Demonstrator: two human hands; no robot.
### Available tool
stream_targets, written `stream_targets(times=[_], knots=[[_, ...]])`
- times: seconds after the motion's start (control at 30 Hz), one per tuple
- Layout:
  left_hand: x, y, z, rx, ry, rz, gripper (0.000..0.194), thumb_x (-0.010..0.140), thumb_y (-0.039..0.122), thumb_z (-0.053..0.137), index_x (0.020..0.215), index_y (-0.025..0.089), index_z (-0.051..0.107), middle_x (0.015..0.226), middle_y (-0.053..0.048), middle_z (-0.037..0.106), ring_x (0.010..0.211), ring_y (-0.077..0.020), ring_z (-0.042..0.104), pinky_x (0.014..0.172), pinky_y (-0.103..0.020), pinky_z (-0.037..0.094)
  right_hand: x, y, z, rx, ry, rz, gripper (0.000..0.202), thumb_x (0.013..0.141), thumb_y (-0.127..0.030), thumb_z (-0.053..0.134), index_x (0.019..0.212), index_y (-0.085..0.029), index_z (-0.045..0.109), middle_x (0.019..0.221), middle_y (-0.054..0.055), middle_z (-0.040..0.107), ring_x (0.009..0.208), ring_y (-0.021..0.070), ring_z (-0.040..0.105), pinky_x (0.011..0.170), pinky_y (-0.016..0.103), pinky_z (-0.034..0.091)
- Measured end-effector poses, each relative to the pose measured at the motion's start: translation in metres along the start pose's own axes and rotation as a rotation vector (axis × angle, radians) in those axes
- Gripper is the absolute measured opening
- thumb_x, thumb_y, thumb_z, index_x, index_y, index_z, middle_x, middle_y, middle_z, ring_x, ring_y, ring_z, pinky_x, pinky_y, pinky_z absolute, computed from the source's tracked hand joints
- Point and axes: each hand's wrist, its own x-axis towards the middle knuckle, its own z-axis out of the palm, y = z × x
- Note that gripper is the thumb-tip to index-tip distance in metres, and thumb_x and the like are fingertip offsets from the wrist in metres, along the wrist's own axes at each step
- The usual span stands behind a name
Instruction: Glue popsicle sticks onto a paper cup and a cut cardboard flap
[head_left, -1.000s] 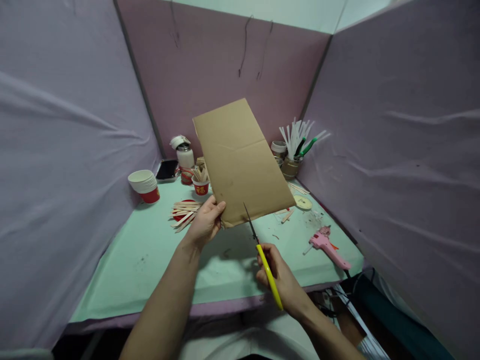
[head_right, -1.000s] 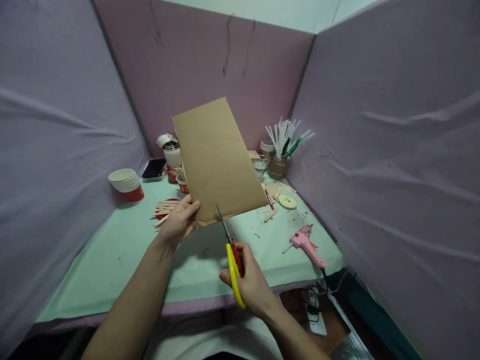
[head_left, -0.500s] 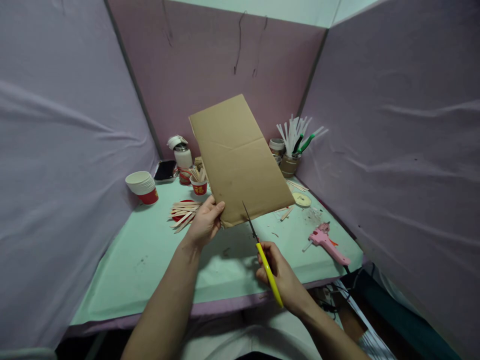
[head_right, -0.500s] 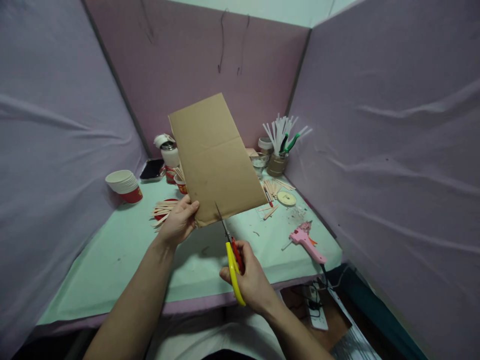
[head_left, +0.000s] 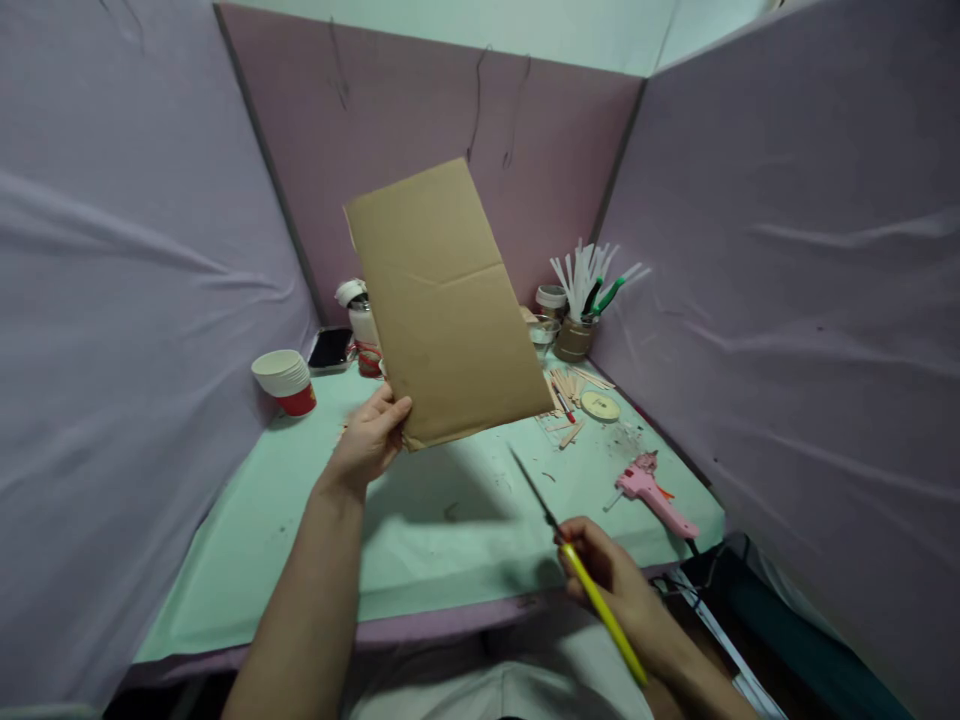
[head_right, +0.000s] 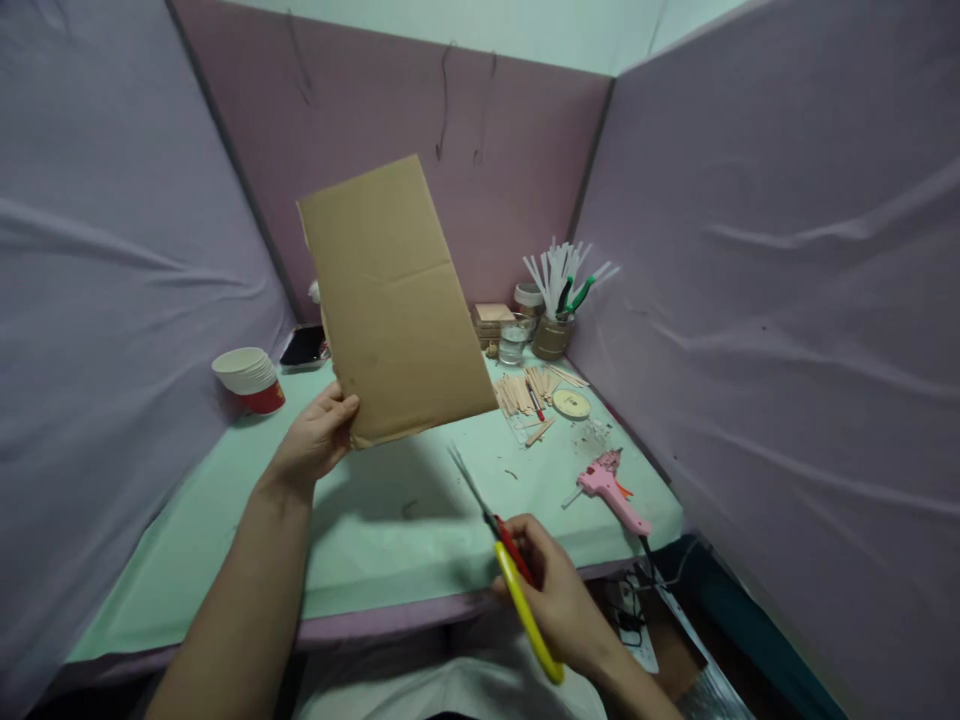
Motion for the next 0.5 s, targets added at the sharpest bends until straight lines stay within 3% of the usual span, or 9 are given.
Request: stream_targets(times=[0.13, 0.27, 0.4, 0.5], knots=[[-0.001, 0.011, -0.011, 0.072, -0.123, -0.082, 0.046, 0.073, 0.029, 0.076, 0.116, 0.017, 0.063, 0.114, -0.012, 0.070, 0.103, -0.0255, 0.067, 0.081, -0.031, 0.055, 0.009, -0.012, -0.026, 0.079, 0.272, -0.167, 0.031, 0.076, -0.041, 0.072, 0.088, -0.022, 0.051, 0.068, -0.005, 0.048, 0.055, 0.0084, 0.040, 0.050, 0.022, 0.030], [-0.002, 0.007, -0.007, 0.147, -0.258, -0.221, 0.044, 0.074, 0.032, 0.075, 0.115, 0.017, 0.066, 0.112, -0.010, 0.072, 0.102, -0.0249, 0.067, 0.079, -0.027, 0.053, 0.046, -0.041, -0.030, 0.132, 0.338, -0.354, 0.036, 0.072, -0.049, 0.072, 0.081, -0.020, 0.053, 0.062, -0.003, 0.053, 0.049, 0.0096, 0.045, 0.048, 0.025, 0.034], [-0.002, 0.000, -0.005, 0.227, -0.287, -0.334, 0.044, 0.073, 0.032, 0.076, 0.114, 0.017, 0.068, 0.109, -0.009, 0.073, 0.095, -0.0247, 0.068, 0.074, -0.025, 0.052, 0.072, -0.049, -0.016, 0.298, 0.420, -0.301, 0.039, 0.065, -0.043, 0.077, 0.081, -0.021, 0.049, 0.061, -0.006, 0.052, 0.043, 0.0075, 0.043, 0.043, 0.023, 0.033], [0.003, -0.004, -0.007, 0.205, -0.194, -0.340, 0.044, 0.071, 0.034, 0.077, 0.111, 0.018, 0.070, 0.101, -0.009, 0.074, 0.081, -0.0214, 0.070, 0.063, -0.024, 0.050, 0.079, -0.038, -0.005, 0.257, 0.473, -0.236, 0.037, 0.066, -0.038, 0.077, 0.080, -0.022, 0.047, 0.054, -0.009, 0.046, 0.043, 0.0086, 0.044, 0.043, 0.023, 0.035]])
